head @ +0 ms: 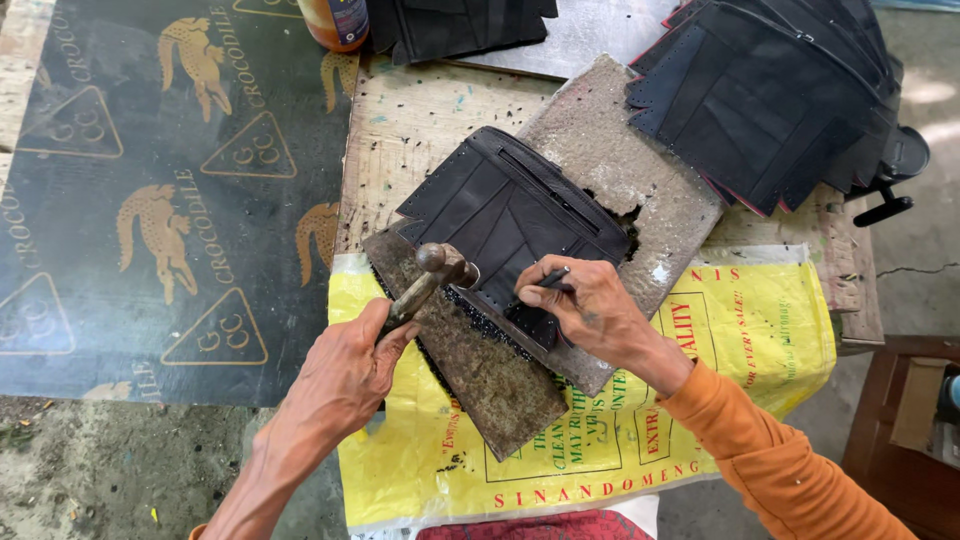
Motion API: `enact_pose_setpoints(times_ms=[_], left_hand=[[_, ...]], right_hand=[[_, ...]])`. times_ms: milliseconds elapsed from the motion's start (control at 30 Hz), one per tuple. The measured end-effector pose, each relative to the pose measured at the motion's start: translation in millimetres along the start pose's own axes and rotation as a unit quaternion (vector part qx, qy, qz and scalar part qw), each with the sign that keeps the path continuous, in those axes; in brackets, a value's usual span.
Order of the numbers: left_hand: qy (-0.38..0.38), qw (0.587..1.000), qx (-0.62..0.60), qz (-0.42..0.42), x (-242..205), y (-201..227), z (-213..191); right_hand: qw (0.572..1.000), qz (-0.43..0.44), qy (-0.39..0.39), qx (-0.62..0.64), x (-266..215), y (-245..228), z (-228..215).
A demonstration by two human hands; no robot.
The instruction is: The person uses a hammer and a small metal tool to drive fasteners into black leather wallet pieces placed on a wooden block. They repeatedly position the tool, strike it with the hammer, and adjust the wallet pieces while working on a cluttered workbench.
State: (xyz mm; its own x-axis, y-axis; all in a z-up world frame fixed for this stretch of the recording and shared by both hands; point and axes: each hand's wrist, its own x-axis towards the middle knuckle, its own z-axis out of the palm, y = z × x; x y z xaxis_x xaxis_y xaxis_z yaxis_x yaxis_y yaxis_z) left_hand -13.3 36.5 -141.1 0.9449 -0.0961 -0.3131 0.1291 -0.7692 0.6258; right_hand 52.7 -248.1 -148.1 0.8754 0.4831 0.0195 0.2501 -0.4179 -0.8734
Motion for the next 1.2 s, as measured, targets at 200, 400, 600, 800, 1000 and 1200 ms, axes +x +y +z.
enact_pose_setpoints(times_ms=[200,400,600,800,1000,1200], left_hand=[[-0.026,0.999,-0.009,-0.026,1,4,-5],[-0.012,1.000,-0.018,-0.010,0,1,-2],[-0.006,1.000,-0.019,0.002,0,1,-2],[-0.012,1.000,-0.008,-0.014,1,0,-1],[-0.012,1.000,-0.003,-0.019,1,3,-3],[-0.024,0.999,-0.006,-0.041,2,5,-5]], right_hand=[[0.999,0.020,-0.018,-0.030,5,-1,-4],[0.999,0.027,-0.016,-0.044,4,-2,-3],[1.000,0.003,0.030,-0.002,4,1,7],[0.998,0.014,0.040,0.054,0,6,10],[1.000,-0.005,0.025,-0.005,2,2,7],[0.999,-0.053,0.005,-0.009,1,-2,7]])
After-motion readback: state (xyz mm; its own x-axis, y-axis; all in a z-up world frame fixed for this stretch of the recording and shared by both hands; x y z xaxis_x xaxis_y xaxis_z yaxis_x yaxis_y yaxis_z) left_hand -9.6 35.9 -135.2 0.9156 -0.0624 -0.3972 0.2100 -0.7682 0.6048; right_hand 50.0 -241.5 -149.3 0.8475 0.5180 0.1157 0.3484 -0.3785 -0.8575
